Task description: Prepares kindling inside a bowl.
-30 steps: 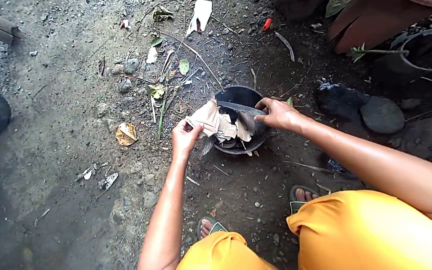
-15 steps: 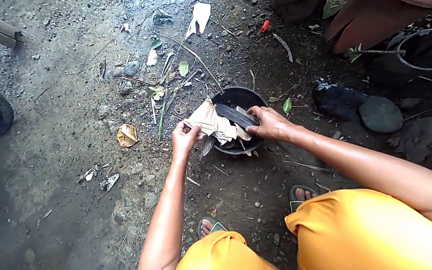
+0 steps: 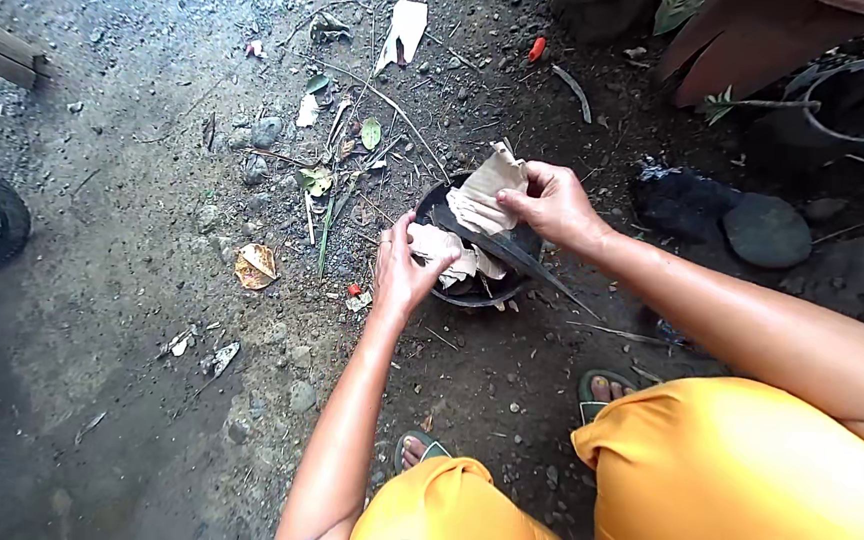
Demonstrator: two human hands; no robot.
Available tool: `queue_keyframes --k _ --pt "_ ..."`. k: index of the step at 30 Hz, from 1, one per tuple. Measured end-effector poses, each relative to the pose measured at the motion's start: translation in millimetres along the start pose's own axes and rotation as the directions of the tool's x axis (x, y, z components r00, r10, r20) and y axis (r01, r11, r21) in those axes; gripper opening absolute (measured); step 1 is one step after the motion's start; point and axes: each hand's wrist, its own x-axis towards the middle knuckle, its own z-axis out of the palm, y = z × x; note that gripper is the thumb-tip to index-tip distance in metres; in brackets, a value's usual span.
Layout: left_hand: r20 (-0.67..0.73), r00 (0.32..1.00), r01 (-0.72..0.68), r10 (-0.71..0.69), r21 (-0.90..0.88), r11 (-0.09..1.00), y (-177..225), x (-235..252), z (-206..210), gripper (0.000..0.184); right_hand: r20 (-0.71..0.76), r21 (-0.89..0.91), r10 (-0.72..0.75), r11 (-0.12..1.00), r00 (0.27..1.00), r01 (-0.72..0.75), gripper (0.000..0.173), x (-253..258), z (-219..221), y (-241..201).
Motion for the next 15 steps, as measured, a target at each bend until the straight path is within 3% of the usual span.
queue_keyframes --k 2,6,9,15 --pt "0.006 1.000 0.018 -0.020 0.256 0.966 -7.9 -1.5 11.0 0.102 -0.011 -0.183 0.001 0.983 1.000 -0.003 0.019 -3.0 -3.7 5.8" --pt "0.004 0.999 -0.044 0.048 0.473 0.880 -8.5 -7.6 33.2 0.113 0.031 -0.371 0.009 0.928 0.999 0.003 0.019 -11.4 5.6 -0.8" --pt "0.012 0.999 -0.044 0.043 0.490 0.871 -9.0 -5.8 38.3 0.113 0.093 -0.450 -0.035 0.890 0.995 0.074 0.019 -10.3 11.6 -6.3" --pt "-0.041 0.990 -0.112 0.135 0.361 0.926 -26.8 1.4 38.3 0.094 0.248 -0.527 -0.014 0.837 0.969 0.147 0.017 -5.0 24.6 -13.8"
